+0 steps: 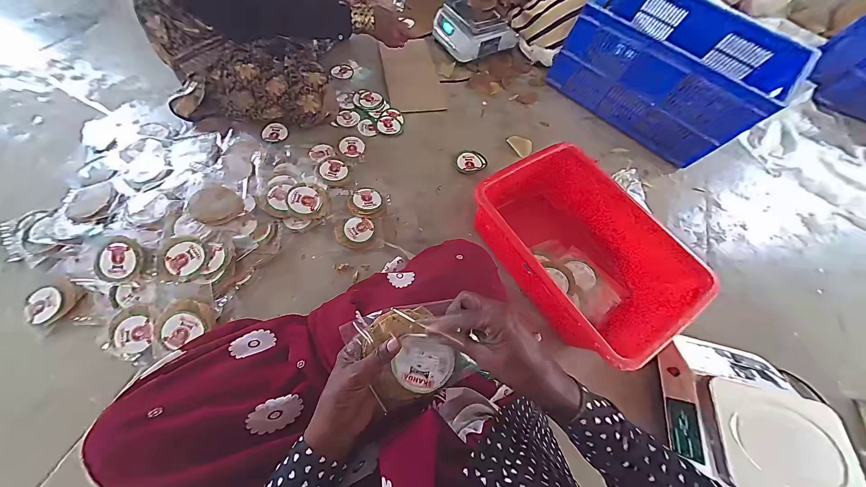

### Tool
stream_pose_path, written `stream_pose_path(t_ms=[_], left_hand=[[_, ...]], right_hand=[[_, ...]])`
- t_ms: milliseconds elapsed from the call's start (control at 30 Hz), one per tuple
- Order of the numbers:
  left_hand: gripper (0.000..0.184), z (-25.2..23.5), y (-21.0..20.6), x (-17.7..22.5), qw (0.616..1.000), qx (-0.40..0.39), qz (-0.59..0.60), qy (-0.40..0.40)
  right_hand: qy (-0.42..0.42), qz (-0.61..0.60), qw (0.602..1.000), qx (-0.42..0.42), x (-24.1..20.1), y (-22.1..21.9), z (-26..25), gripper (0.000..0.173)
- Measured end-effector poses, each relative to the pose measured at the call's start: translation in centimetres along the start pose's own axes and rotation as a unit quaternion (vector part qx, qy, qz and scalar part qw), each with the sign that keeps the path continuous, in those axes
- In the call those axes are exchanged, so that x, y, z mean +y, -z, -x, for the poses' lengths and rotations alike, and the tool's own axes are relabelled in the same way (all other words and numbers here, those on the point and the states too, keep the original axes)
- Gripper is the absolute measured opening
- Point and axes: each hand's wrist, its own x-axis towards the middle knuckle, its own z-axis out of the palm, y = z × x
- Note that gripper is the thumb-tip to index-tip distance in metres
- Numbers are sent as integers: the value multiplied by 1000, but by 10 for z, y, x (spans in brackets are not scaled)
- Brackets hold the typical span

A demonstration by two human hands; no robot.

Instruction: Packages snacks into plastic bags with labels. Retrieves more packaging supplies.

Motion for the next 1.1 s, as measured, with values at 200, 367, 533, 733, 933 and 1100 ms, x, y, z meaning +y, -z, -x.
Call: stream_pose_path(t_ms=[200,367,533,733,933,1100], left_hand=[[48,2,5,-8,999,-5,-26,24],[42,1,5,-11,1000,5,-20,17],[35,-2,-6,-7,998,50,-29,12],[33,-9,-3,3,997,-62,-49,15],[20,-21,28,40,996,40,-76,-39],[15,-67,62,59,975,172,-135,-43]], right_hand=[[-68,-69,994,45,7,-6,-5,13],[-73,-73,994,35,7,0,-7,16],[-78,-182,979,41,3,11,-1,27],[-43,-28,981,187,10,51,-6,9],[-131,47,922,361,114,169,-9,36],[-281,36,890,357,207,171,10,40]])
